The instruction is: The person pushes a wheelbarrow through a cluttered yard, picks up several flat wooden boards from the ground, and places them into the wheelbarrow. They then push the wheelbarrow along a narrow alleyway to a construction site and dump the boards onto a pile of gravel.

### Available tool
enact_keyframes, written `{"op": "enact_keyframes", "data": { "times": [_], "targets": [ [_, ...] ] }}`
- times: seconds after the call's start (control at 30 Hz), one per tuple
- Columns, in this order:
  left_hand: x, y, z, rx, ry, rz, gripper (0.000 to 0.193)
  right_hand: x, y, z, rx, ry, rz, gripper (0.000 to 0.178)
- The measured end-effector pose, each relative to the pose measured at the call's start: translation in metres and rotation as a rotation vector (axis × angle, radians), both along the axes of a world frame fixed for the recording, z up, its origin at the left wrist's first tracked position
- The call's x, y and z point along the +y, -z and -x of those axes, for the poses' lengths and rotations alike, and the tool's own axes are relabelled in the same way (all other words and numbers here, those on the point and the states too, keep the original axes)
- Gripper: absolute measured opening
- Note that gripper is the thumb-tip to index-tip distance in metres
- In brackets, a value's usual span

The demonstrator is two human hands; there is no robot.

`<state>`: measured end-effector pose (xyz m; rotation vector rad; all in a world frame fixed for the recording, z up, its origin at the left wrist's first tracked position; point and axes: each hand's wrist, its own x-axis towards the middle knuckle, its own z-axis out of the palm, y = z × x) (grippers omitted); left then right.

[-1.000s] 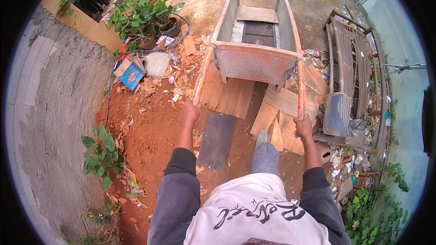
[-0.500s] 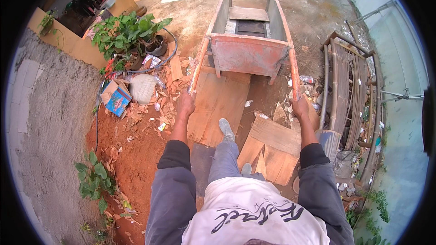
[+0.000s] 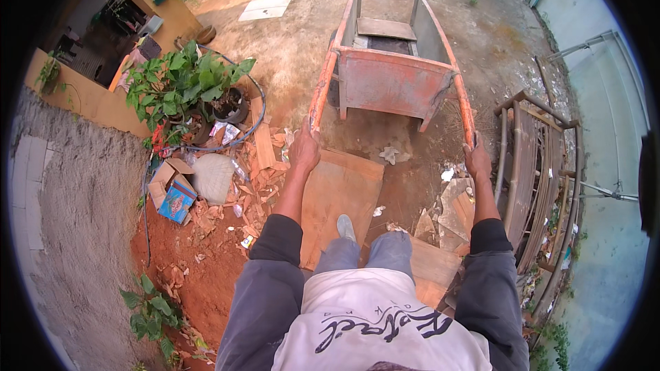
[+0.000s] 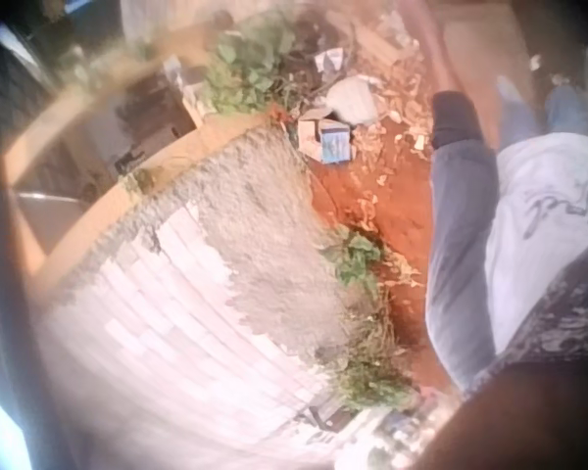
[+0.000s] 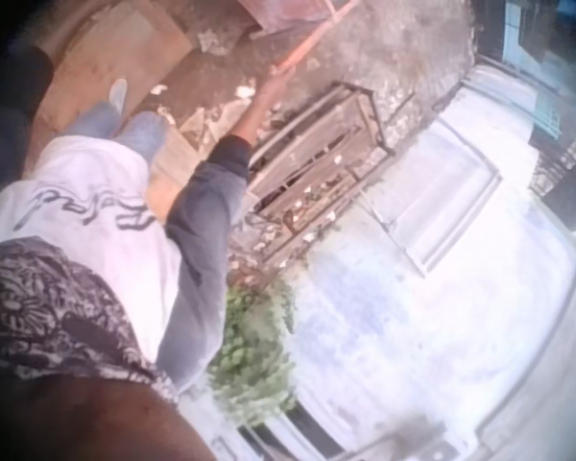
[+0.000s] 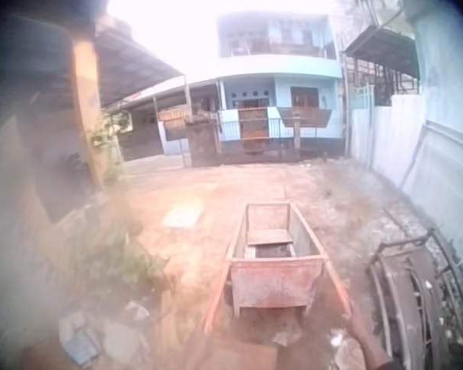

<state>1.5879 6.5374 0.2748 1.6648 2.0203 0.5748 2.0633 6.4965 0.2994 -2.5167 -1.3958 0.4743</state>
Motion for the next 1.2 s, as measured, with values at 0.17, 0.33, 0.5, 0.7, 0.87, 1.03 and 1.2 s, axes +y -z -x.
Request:
{"op": "enact_keyframes", "data": {
  "times": [0.17, 0.33, 0.5, 0.7, 0.87, 1.03, 1.2],
  "targets": [
    [0.116, -0.05, -0.029, 0.01, -0.017, 0.006, 0.055, 0.12, -0.016, -0.033, -0.084, -0.09, -0.094, 0.066],
    [0.219, -0.075, -0.052, 0.06, -0.049, -0.099, 0.051, 0.234, -0.032, -0.078, -0.135, -0.213, -0.18, 0.062],
    [0.292, -0.1, -0.078, 0.118, -0.129, -0.077, 0.049, 0.307, -0.073, -0.082, -0.143, -0.257, -0.122, 0.059],
    [0.359, -0.119, -0.111, 0.115, -0.192, -0.169, 0.046, 0.393, -0.087, -0.119, -0.118, -0.304, -0.238, 0.044],
    [0.406, -0.15, -0.138, 0.15, -0.22, -0.192, 0.044, 0.456, -0.112, -0.144, -0.151, -0.262, -0.259, 0.034],
    [0.431, -0.176, -0.152, 0.156, -0.253, -0.29, 0.045, 0.494, -0.148, -0.137, -0.215, -0.303, -0.354, 0.035],
    [0.439, -0.202, -0.17, 0.127, -0.233, -0.314, 0.061, 0.552, -0.176, -0.162, -0.276, -0.349, -0.27, 0.033]
  ]
}}
